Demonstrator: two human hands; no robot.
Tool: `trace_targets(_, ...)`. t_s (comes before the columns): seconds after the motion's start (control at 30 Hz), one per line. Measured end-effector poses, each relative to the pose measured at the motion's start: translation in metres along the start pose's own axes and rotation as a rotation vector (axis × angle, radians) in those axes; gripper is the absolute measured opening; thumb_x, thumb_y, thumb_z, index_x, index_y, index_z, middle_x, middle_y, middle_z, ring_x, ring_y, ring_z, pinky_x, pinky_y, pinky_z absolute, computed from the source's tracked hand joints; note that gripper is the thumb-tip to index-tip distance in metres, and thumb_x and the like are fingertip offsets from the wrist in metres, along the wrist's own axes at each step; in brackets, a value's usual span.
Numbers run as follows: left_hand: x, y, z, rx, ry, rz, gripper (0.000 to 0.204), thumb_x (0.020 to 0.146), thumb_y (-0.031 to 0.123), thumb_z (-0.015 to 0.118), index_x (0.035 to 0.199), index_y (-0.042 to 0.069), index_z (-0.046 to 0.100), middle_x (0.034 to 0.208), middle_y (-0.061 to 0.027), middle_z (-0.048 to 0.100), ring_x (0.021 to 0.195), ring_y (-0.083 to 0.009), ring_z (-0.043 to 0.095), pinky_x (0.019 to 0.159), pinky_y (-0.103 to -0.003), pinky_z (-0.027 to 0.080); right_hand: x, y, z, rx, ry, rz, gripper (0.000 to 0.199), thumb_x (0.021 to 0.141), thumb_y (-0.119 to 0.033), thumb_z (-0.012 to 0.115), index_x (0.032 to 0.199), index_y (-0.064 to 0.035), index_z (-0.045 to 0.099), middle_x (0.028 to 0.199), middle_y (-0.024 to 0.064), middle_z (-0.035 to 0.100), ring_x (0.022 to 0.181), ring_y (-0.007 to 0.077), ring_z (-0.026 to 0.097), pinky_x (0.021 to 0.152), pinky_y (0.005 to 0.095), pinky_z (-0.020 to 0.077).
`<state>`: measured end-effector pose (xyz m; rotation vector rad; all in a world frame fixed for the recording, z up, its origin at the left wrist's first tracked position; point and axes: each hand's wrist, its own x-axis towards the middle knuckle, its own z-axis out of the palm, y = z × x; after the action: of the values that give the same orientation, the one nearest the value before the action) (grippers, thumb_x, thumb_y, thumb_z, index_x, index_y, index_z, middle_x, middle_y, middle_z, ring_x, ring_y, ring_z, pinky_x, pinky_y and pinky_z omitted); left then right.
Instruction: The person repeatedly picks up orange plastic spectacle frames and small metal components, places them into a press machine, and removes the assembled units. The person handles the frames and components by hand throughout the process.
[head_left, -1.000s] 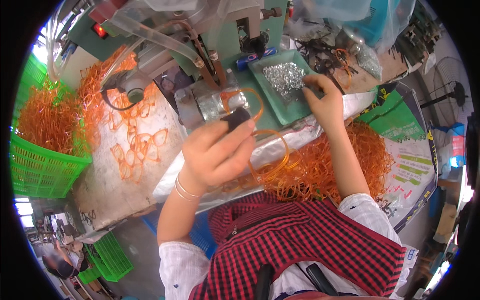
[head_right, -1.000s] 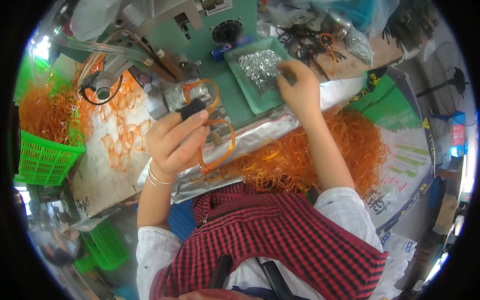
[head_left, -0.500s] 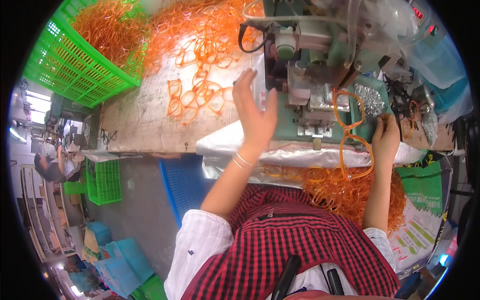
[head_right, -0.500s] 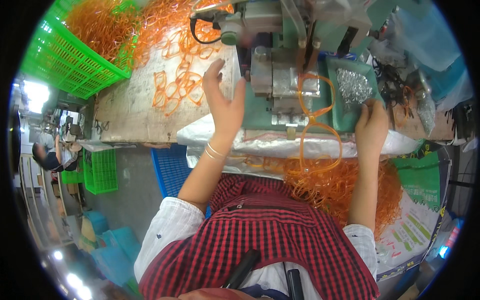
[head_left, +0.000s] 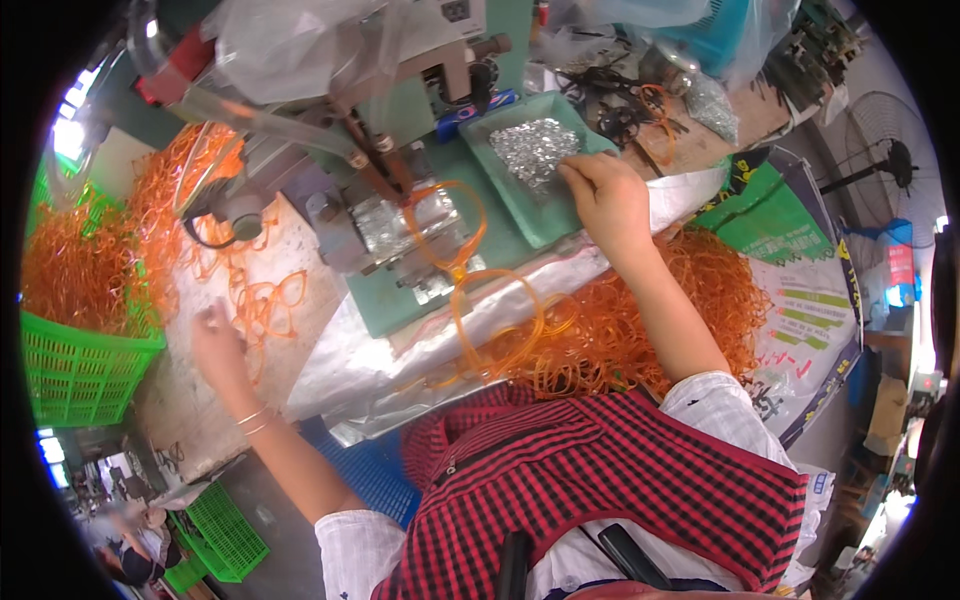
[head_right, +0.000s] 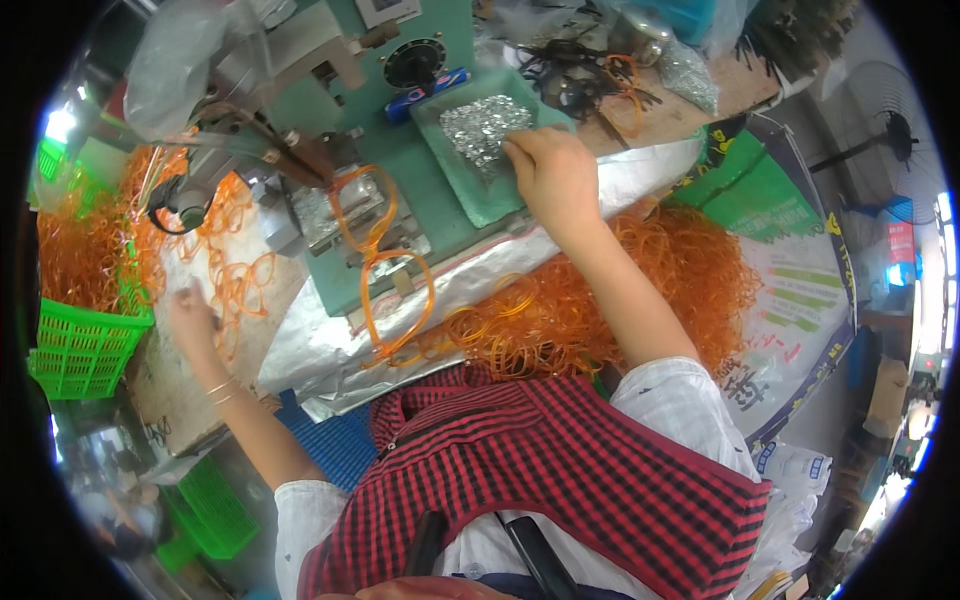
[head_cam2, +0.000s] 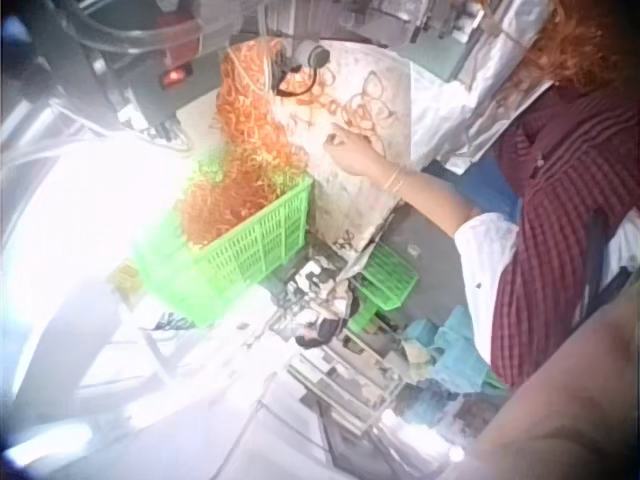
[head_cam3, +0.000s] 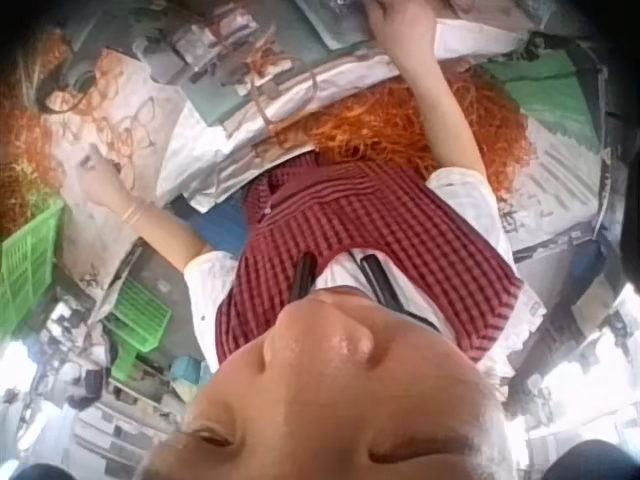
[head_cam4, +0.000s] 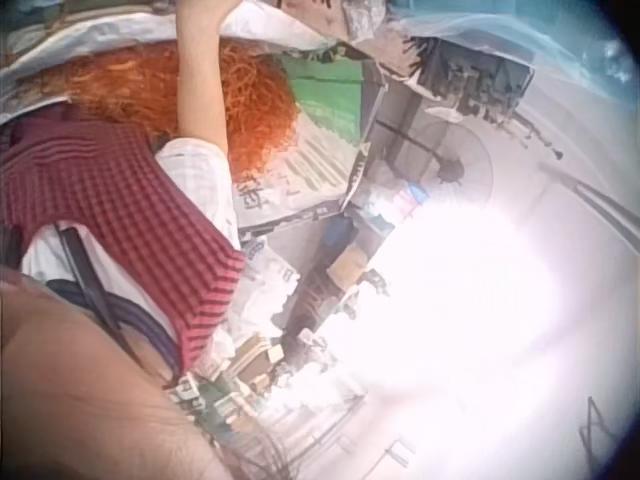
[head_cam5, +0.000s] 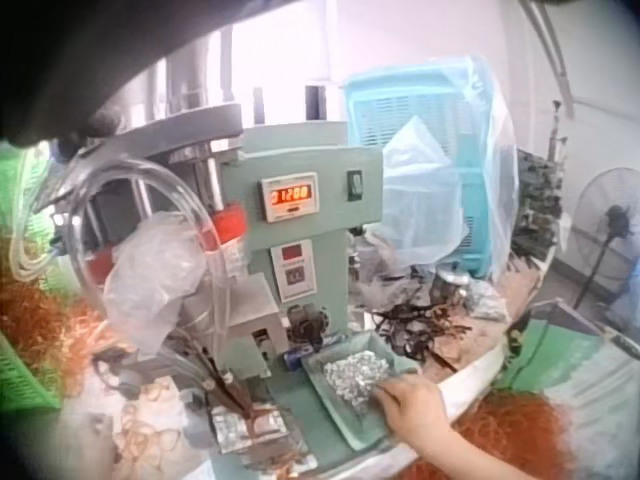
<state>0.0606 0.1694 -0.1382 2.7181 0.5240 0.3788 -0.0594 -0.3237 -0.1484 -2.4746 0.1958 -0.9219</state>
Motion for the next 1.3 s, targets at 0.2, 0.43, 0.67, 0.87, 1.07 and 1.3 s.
trace_targets(0.2, -0.014, -0.018, 0.065, 0.233, 0.071, 0.008, 0.051, 0.088, 0.050, 0.066, 0.107, 0.002, 0.066, 0.093, -0.0195, 0.072, 0.089, -0.0362, 0.070, 0.074, -0.049, 0.053, 0.006, -0.006, 0.019, 0.107, -0.071, 0.101, 0.014, 0.083, -0.014, 0.071, 0.093, -0.0051, 0.075, 0.091, 0.0155, 0.071, 0.085, 0.0331, 0.068, 0.076, 0.0397, 0.0525)
trace_targets(0.43, -0.030, 0.003, 0.060, -0.004, 0.108, -0.009, 0.051, 0.086, 0.037, 0.073, 0.121, 0.003, 0.057, 0.083, -0.0126, 0.069, 0.078, -0.0303, 0.068, 0.072, -0.042, 0.053, -0.014, -0.022, -0.030, 0.354, -0.126, 0.290, 0.016, 0.085, -0.005, 0.069, 0.100, -0.0029, 0.075, 0.091, 0.0067, 0.071, 0.082, 0.0145, 0.065, 0.078, 0.0280, 0.0502)
trace_targets(0.67, -0.002, -0.021, 0.098, -0.996, 0.123, -0.082, 0.051, 0.085, 0.014, 0.077, 0.127, -0.003, 0.053, 0.084, -0.0060, 0.064, 0.072, -0.0165, 0.061, 0.066, -0.029, 0.049, 0.058, -0.112, -0.007, 0.758, -0.340, 0.080, 0.038, 0.079, -0.007, 0.073, 0.116, -0.0020, 0.065, 0.089, 0.0059, 0.070, 0.085, 0.0139, 0.065, 0.078, 0.0289, 0.0506)
trace_targets(0.87, -0.082, 0.041, 0.048, -1.429, -0.030, -0.024, 0.020, 0.094, 0.003, 0.061, 0.113, 0.001, 0.060, 0.092, -0.0065, 0.062, 0.078, -0.0149, 0.061, 0.071, -0.029, 0.051, 0.048, -0.122, 0.006, 0.843, -0.389, 0.222, 0.055, 0.076, -0.007, 0.075, 0.127, 0.0003, 0.055, 0.083, 0.0043, 0.070, 0.077, 0.0129, 0.065, 0.072, 0.0279, 0.0500)
trace_targets(1.07, -0.107, 0.156, -0.063, -1.581, 0.073, 0.754, 0.016, 0.098, 0.005, 0.057, 0.113, 0.002, 0.058, 0.105, -0.0115, 0.063, 0.098, -0.0200, 0.062, 0.083, -0.036, 0.055, 0.055, -0.130, 0.005, 1.079, -0.389, 0.259, 0.054, 0.074, -0.002, 0.075, 0.125, -0.0007, 0.057, 0.078, 0.0010, 0.068, 0.075, 0.0089, 0.062, 0.072, 0.0250, 0.0478)
trace_targets(1.3, -0.106, 0.178, -0.078, -1.370, 0.210, 0.811, 0.012, 0.096, -0.004, 0.053, 0.107, -0.003, 0.057, 0.100, -0.0171, 0.066, 0.090, -0.0229, 0.065, 0.082, -0.036, 0.057, 0.037, -0.152, -0.005, 1.242, -0.376, 0.408, 0.058, 0.077, -0.003, 0.071, 0.132, -0.0011, 0.053, 0.094, 0.0057, 0.067, 0.087, 0.0077, 0.060, 0.076, 0.0254, 0.0482)
